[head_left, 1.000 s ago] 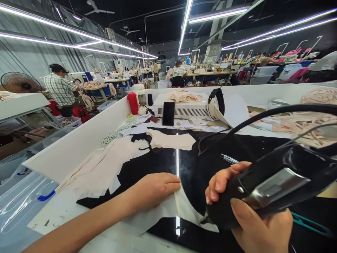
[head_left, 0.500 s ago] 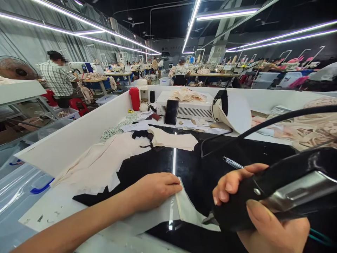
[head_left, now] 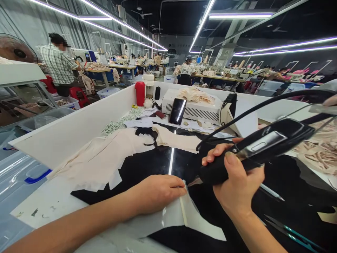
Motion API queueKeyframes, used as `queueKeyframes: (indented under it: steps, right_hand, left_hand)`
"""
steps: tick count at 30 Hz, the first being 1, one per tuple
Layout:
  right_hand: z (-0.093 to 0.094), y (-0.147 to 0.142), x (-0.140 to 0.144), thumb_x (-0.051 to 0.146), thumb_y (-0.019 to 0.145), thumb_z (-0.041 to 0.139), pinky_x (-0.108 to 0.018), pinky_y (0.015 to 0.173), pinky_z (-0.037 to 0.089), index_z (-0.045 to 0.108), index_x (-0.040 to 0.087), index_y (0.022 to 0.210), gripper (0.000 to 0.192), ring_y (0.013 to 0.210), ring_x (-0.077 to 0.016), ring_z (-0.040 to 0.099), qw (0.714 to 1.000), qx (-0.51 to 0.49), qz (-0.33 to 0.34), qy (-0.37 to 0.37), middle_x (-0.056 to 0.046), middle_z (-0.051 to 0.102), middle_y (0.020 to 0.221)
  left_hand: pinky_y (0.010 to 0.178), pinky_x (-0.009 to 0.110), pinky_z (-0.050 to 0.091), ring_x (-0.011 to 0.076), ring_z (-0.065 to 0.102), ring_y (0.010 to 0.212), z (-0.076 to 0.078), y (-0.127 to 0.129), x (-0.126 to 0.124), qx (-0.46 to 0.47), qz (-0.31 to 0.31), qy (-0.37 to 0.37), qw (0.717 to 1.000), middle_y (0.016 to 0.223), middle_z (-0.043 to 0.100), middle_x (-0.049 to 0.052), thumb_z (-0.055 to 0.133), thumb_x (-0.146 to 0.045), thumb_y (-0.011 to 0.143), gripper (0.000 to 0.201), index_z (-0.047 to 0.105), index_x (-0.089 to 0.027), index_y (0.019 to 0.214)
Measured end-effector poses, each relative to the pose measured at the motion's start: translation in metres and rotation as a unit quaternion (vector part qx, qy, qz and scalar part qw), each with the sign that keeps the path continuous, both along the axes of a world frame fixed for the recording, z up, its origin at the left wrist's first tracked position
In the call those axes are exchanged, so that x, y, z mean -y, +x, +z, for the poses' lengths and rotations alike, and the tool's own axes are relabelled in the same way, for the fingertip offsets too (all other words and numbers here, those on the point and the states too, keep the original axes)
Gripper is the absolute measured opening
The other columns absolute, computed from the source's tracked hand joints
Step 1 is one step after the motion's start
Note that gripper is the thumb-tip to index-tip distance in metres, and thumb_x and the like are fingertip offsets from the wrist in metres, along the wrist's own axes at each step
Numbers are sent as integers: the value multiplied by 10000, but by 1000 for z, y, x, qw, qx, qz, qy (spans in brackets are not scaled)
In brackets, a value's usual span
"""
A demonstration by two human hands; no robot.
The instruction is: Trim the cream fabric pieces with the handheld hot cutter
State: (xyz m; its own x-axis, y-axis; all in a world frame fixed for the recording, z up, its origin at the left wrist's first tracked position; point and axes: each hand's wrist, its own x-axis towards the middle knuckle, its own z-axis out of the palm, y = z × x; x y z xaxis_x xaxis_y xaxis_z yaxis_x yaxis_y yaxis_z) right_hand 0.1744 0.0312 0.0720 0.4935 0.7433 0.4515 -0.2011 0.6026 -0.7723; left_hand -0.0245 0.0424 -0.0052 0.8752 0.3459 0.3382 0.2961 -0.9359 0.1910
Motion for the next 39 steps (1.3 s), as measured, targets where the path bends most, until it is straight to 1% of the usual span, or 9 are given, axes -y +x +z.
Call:
queueKeyframes:
  steps: [5,10,17,23,29,35,39]
  right_hand:
    - [-1,-1,1,304,798,914,-292,513,594,644,275,1093,401,568,-154,652,1000,18,-8,9,73,693,744]
    - [-4,-1,1,302,817,908,-297,533,597,639,271,1104,394,585,-156,649,1000,23,1,7,68,696,751]
    - [-7,-3,2,320,840,908,-308,552,588,629,279,1121,399,607,-160,647,999,31,-5,8,65,686,773]
    - [-3,-1,8,320,839,908,-296,543,581,648,282,1127,390,604,-155,644,1000,24,-2,19,65,687,777]
    - [-5,1,15,330,853,894,-302,536,569,638,293,1127,377,603,-163,648,1000,28,4,9,68,669,788]
    - [-6,-1,15,323,815,918,-302,546,582,654,284,1100,390,616,-160,643,1000,12,14,8,63,689,773]
    - [-8,-2,15,293,838,897,-314,568,592,649,289,1115,372,623,-160,657,1000,16,9,-5,65,698,789]
  left_hand:
    - [1152,307,606,218,743,1331,-1,1,0,8,-12,-13,1000,1443,759,110,465,-55,1129,342,704,-140,1357]
    - [1150,347,624,246,734,1357,-3,1,-1,26,-25,-14,999,1428,761,137,479,-35,1110,346,706,-100,1361]
    - [1141,293,614,205,746,1330,-2,0,0,21,-7,-27,999,1454,755,97,509,-63,1126,345,707,-159,1391]
    - [1130,325,631,241,755,1327,-4,-1,-2,30,-16,-12,999,1461,747,134,520,-72,1111,356,709,-132,1406]
    - [1108,326,643,228,760,1307,-4,-4,-2,11,-8,-2,1000,1470,743,124,528,-82,1118,352,709,-164,1408]
    - [1067,311,652,234,769,1284,-4,-4,-3,5,-6,3,1000,1466,743,112,537,-95,1121,332,717,-186,1385]
    - [1075,325,651,231,768,1281,-4,-5,-3,9,-9,1,1000,1460,743,121,525,-101,1131,335,719,-188,1389]
